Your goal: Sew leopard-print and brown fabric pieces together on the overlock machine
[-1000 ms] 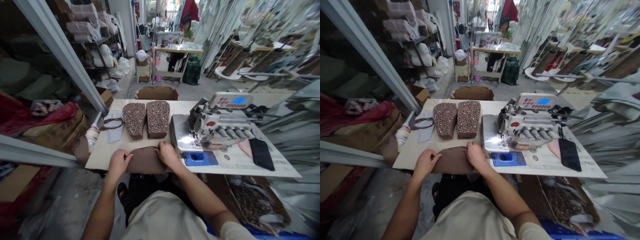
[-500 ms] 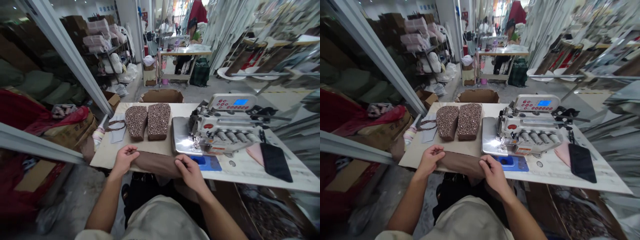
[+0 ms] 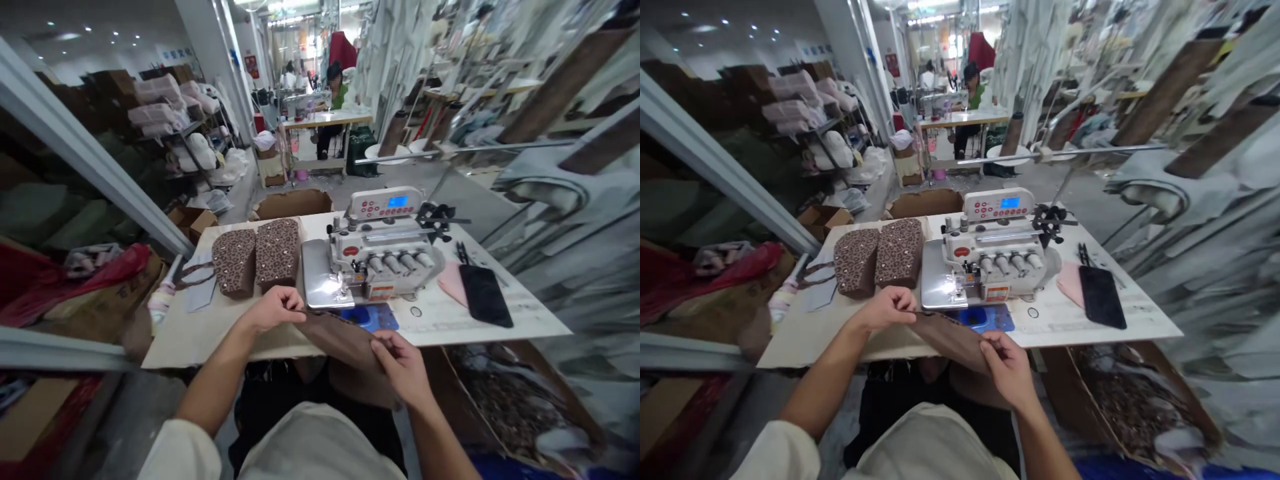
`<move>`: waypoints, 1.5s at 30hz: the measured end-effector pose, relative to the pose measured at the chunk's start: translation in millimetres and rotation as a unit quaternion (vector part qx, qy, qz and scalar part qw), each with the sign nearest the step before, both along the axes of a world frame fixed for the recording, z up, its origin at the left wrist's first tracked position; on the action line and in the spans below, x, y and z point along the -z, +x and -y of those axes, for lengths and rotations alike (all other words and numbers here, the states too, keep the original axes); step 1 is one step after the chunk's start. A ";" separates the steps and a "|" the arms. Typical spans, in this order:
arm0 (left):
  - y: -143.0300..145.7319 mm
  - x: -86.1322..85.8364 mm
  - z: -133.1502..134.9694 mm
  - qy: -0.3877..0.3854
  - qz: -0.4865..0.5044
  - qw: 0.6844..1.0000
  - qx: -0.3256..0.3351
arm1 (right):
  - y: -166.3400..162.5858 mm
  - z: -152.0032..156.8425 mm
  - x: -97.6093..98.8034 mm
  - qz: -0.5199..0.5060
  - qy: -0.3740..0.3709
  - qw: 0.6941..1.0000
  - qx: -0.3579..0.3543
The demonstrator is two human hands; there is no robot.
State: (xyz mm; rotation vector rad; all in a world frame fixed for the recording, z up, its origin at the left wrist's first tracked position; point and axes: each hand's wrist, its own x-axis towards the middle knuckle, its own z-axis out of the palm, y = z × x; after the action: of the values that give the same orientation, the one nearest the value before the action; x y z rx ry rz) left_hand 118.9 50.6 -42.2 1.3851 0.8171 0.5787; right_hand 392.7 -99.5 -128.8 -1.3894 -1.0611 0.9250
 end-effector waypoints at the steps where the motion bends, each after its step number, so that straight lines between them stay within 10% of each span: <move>1: 4.2 -4.9 -3.4 0.002 -0.013 0.999 0.032 | 2.7 1.7 1.4 -0.017 -0.008 1.000 -0.010; 6: 18.4 -22.4 -26.2 0.087 -0.133 0.982 0.098 | 7.4 4.4 11.8 -0.116 -0.055 0.989 -0.072; 12: 39.2 -13.9 -43.8 0.289 -0.285 0.914 -0.011 | -37.0 2.1 31.9 -0.310 -0.100 0.935 -0.138; 16: 51.0 -2.3 -24.8 0.427 -0.323 0.838 -0.106 | -67.0 -2.0 31.3 -0.339 -0.087 0.920 -0.177; 23: 66.1 15.4 42.3 0.536 -0.348 0.764 -0.088 | -90.1 10.0 53.5 -0.196 -0.097 0.966 -0.136; 30: 64.1 33.6 58.6 0.601 -0.270 0.752 -0.011 | -93.5 22.3 68.1 -0.313 -0.105 0.935 -0.129; 45: 65.4 7.6 39.1 0.600 -0.312 0.736 0.026 | -60.2 -29.8 17.2 -0.360 -0.069 0.908 -0.203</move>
State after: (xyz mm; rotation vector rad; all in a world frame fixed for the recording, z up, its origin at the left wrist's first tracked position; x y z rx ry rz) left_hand 184.3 11.5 -49.8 2.9123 0.9413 0.6136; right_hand 332.6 -69.7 -146.0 -0.8062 -0.7156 1.6835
